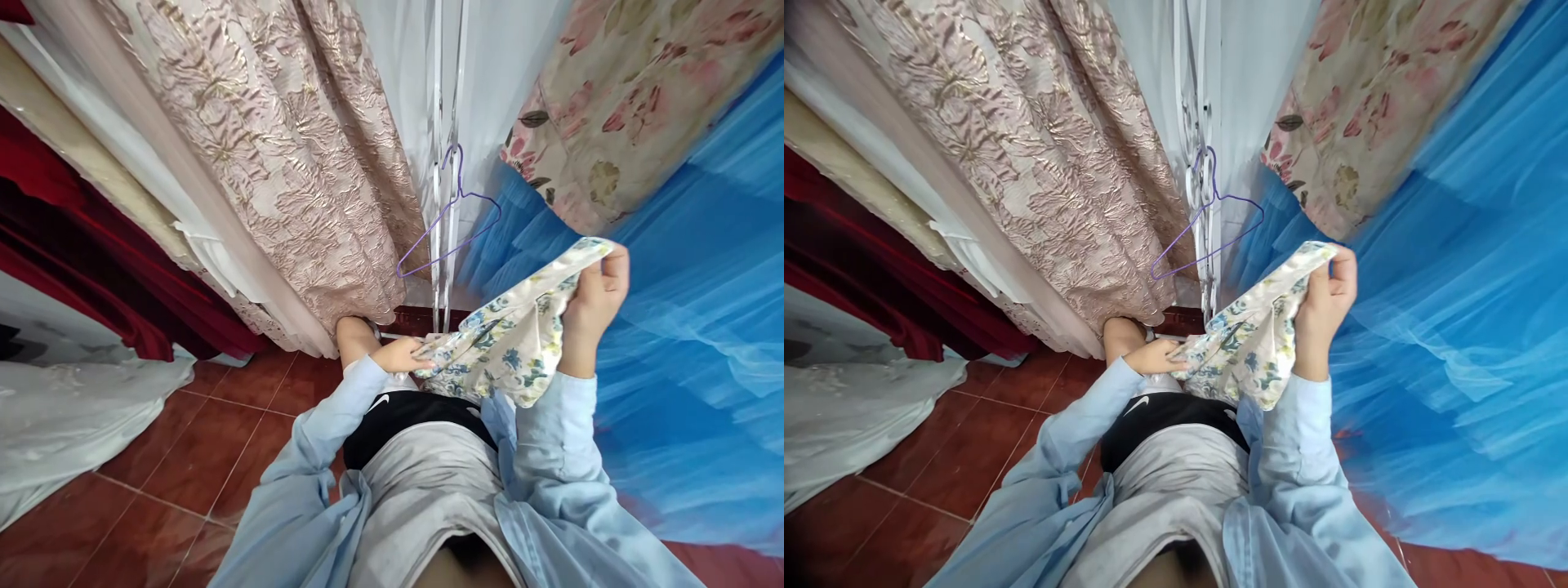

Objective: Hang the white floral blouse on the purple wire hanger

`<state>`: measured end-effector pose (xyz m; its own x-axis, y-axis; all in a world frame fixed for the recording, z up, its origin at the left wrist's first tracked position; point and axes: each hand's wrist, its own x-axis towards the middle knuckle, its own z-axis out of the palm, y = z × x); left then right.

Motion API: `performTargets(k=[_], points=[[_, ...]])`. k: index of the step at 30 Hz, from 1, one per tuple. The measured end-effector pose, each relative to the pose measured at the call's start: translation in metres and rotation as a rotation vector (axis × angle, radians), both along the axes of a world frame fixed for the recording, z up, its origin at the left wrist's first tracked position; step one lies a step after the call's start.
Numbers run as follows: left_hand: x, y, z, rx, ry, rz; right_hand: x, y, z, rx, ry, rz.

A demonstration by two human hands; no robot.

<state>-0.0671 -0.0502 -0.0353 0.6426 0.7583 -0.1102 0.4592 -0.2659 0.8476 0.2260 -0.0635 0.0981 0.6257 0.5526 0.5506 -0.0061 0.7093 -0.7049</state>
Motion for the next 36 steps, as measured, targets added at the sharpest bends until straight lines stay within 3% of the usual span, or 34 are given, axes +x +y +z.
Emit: performTargets(k=[3, 5, 7, 9, 12, 16, 20, 22, 25, 29, 33, 36], points=[[-0.027, 0.014, 0.005, 0.032, -0.238, 0.298, 0.019, 0.007, -0.006, 0.003, 0.011, -0.086], [-0.044, 0.026, 0.022, 0.112, -0.466, 0.514, 0.024, 0.013, -0.014, -0.054, 0.007, -0.073], [-0.054, 0.037, 0.045, 0.229, -0.649, 0.611, 0.023, 0.02, -0.026, -0.121, 0.009, -0.024], [-0.051, 0.049, 0.066, 0.299, -0.744, 0.566, 0.018, 0.028, -0.038, -0.173, 0.009, 0.006], [-0.03, 0.07, 0.082, 0.202, -0.798, 0.466, 0.015, 0.038, -0.058, -0.228, -0.008, -0.018], [-0.002, 0.094, 0.082, -0.014, -0.95, 0.604, 0.025, 0.047, -0.083, -0.342, -0.094, 0.003], [-0.006, 0.102, 0.095, -0.007, -1.028, 0.729, 0.042, 0.059, -0.099, -0.515, -0.278, 0.066], [-0.017, 0.105, 0.108, -0.005, -0.998, 0.742, 0.048, 0.074, -0.099, -0.473, -0.346, 0.018], [-0.032, 0.111, 0.127, -0.125, -0.889, 0.717, 0.056, 0.109, -0.093, -0.36, -0.438, -0.101], [-0.037, 0.114, 0.141, -0.266, -0.774, 0.608, 0.067, 0.166, -0.082, -0.349, -0.414, -0.191], [-0.036, 0.112, 0.145, -0.342, -0.74, 0.588, 0.07, 0.203, -0.077, -0.473, -0.412, -0.086], [-0.042, 0.117, 0.145, -0.397, -0.726, 0.594, 0.068, 0.207, -0.079, -0.562, -0.391, 0.043]])
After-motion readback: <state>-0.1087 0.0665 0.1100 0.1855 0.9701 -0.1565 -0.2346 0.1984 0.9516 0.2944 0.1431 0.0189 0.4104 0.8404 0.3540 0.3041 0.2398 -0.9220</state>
